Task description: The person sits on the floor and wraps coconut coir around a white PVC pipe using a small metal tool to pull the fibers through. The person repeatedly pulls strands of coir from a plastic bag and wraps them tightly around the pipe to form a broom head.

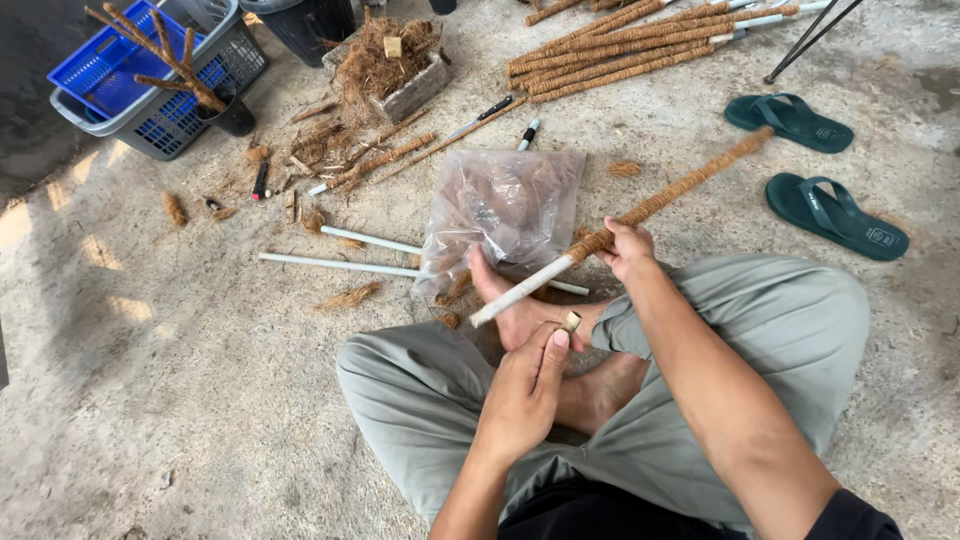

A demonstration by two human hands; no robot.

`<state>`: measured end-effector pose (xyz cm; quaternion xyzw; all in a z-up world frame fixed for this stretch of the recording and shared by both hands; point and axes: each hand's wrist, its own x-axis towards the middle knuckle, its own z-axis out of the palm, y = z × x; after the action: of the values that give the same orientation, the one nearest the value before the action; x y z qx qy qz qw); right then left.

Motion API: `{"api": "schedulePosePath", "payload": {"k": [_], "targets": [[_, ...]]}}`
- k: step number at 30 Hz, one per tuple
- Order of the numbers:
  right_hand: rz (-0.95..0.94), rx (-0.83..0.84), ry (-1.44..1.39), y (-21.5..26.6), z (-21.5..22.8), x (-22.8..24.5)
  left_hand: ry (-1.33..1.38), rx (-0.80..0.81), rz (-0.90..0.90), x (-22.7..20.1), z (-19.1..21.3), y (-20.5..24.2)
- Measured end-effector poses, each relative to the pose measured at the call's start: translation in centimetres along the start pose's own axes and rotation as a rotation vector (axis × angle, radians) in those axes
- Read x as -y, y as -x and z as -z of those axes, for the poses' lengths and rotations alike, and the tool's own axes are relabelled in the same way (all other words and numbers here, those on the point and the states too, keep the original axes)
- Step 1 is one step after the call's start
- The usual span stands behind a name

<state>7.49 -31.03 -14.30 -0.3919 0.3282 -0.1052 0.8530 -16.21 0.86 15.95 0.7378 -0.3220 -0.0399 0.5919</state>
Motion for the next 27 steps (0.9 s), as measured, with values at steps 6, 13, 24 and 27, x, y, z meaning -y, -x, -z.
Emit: {"api": "schedulePosePath", "payload": {"k": [6, 13, 24, 27], "targets": [[0.08, 0.045, 0.083, 4.3, -2.9, 0.3, -0.024, 0.022, 0.177, -0.8, 0.8, 0.3], [0.001, 0.033, 0.08, 2.4, -2.7, -1.5, -0.014, 0.041, 0.284, 0.5, 1.8, -1.3], [0.032, -0.183, 0.168, -2.3, -0.8, 0.4, 0.25, 0.025, 0.215, 7.1, 0.8, -4.2], [-0.108, -0.126, 0.068, -1.2, 0.5, -0.2, 0.272, 0.058, 0.204, 9.2, 0.8, -4.9]]}}
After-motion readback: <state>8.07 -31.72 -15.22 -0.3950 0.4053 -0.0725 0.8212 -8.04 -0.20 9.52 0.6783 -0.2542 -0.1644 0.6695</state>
